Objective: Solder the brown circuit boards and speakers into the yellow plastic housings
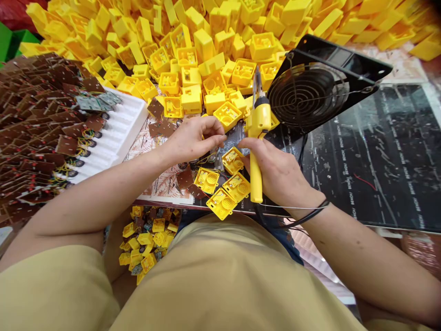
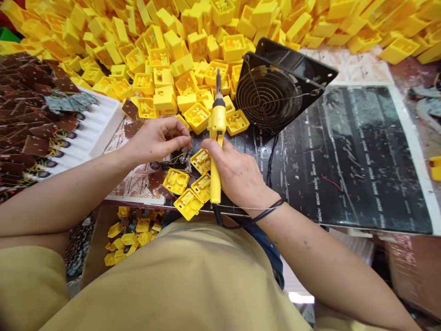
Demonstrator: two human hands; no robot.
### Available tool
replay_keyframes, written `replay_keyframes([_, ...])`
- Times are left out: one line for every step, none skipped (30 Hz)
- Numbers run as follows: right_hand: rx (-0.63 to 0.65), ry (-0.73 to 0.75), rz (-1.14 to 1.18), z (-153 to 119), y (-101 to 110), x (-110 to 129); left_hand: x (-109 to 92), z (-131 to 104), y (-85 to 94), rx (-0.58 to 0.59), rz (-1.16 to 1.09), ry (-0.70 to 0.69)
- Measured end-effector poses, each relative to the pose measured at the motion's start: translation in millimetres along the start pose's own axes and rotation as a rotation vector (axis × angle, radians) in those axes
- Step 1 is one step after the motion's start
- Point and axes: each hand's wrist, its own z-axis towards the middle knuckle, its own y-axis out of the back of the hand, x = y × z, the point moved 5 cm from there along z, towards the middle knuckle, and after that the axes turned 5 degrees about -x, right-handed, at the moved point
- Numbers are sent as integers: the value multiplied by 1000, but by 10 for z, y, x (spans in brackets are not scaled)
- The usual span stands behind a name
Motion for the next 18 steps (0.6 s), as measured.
replay_keyframes([25,0,-6,35,-15,-15,24,-11,-14,3,-34,2])
replay_keyframes([47,-2,-17,68,-22,-38,37,-20,-26,12,-48,2])
replay_keyframes([56,-3,-28,98,-17,-63,41,-28,-32,21,-41,-1])
replay_keyframes([54,-2,-35,125,-4,-89,37,-36,-34,30,-16,-4])
replay_keyframes([42,2,-39,144,15,-111,26,-44,-32,41,23,-9])
replay_keyframes([20,8,-35,157,38,-128,11,-52,-29,55,67,-18])
replay_keyframes([-11,11,-23,162,63,-140,-8,-60,-27,72,107,-30])
replay_keyframes([-41,22,-2,158,81,-142,-27,-68,-26,91,141,-42])
replay_keyframes([-60,45,23,148,88,-135,-45,-74,-28,110,167,-55])
replay_keyframes([-72,79,49,133,84,-120,-62,-77,-31,124,185,-66])
replay_keyframes([-82,118,73,115,74,-102,-74,-76,-35,134,200,-69])
replay_keyframes([-86,153,90,96,58,-87,-83,-70,-39,140,217,-62])
replay_keyframes([-86,177,97,80,40,-75,-88,-60,-44,143,234,-45])
replay_keyframes([-83,188,97,66,27,-69,-94,-46,-48,145,254,-23])
replay_keyframes([-83,184,92,54,26,-68,-102,-31,-52,148,276,4])
replay_keyframes([-88,181,91,41,44,-62,-114,-14,-58,154,302,29])
replay_keyframes([-102,171,98,25,86,-55,-131,2,-66,167,331,49])
replay_keyframes([-124,151,114,4,152,-50,-152,16,-78,186,361,62])
